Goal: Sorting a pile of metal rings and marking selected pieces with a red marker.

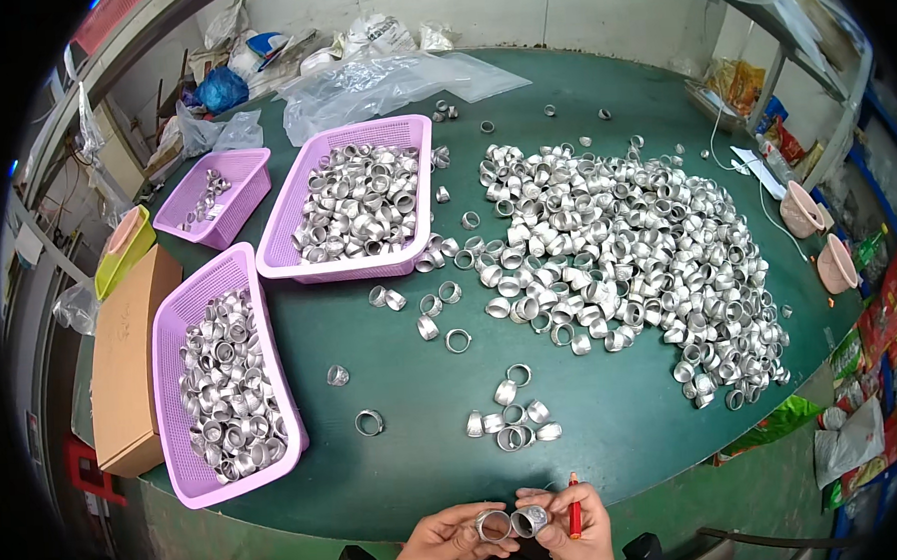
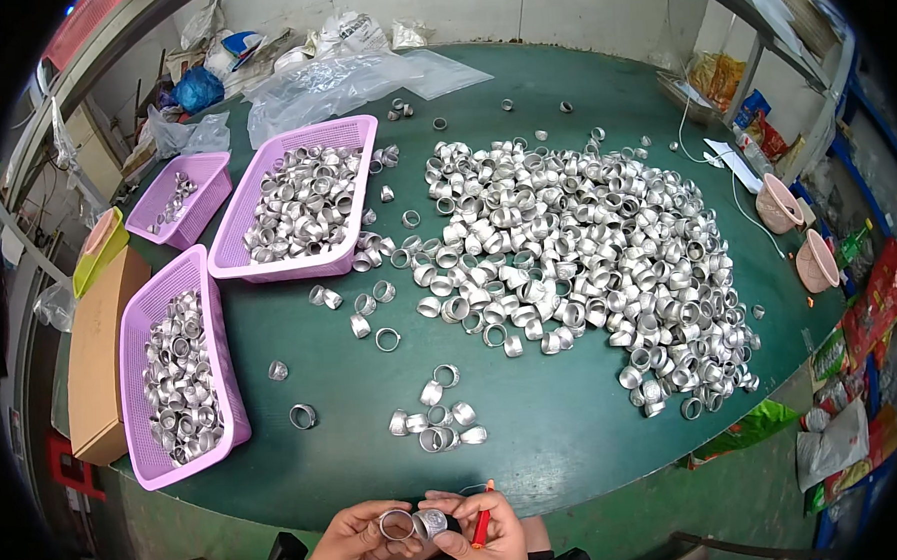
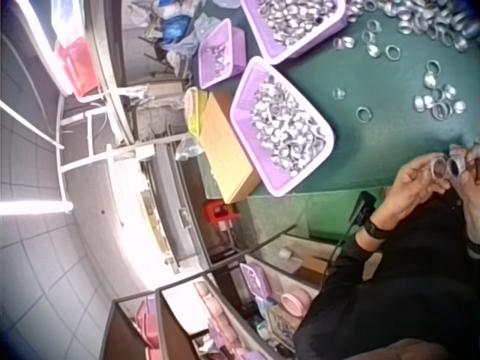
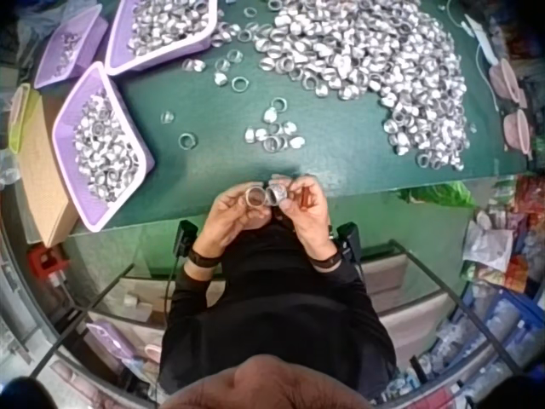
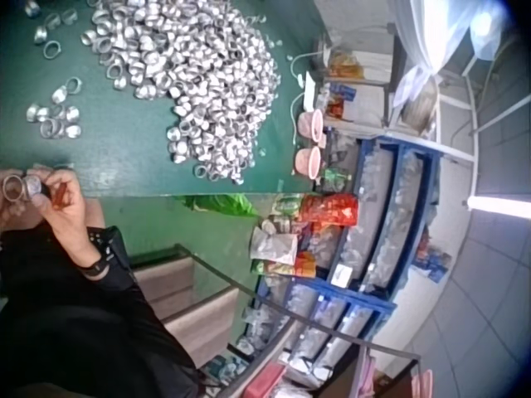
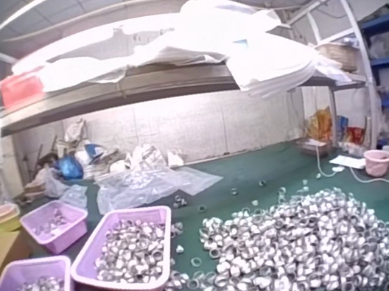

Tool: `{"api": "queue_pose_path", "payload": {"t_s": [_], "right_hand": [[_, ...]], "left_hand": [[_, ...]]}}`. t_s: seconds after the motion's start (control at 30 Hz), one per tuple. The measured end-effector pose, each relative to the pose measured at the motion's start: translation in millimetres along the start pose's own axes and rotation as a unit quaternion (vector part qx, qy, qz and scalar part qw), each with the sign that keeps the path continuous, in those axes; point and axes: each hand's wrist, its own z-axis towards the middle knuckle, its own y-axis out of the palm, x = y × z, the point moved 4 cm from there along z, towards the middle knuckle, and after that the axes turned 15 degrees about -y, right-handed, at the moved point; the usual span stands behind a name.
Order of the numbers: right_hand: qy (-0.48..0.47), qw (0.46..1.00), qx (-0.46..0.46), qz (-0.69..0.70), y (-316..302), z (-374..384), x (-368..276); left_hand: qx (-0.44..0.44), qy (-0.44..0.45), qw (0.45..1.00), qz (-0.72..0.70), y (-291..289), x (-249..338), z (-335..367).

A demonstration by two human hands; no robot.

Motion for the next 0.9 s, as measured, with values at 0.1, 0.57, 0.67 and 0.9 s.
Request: {"api": "queue_pose_path", "payload": {"t_s": [0.1,0.57,0.67,0.9], "right_hand": [[-0.011,0.999,0.006,-0.049,-4,-3,2],[-0.138,0.915,-0.142,-0.35,16,0,-20],[-0.146,0.911,-0.145,-0.358,16,0,-20],[-0.259,0.865,-0.232,-0.361,36,9,-31]], "left_hand": [[0.028,-0.013,0.999,-0.032,5,0,-3],[0.289,0.268,0.749,0.533,14,21,-16],[0.284,0.224,0.793,0.49,2,17,-17],[-0.04,-0.086,0.98,-0.175,0,-4,-6]]}}
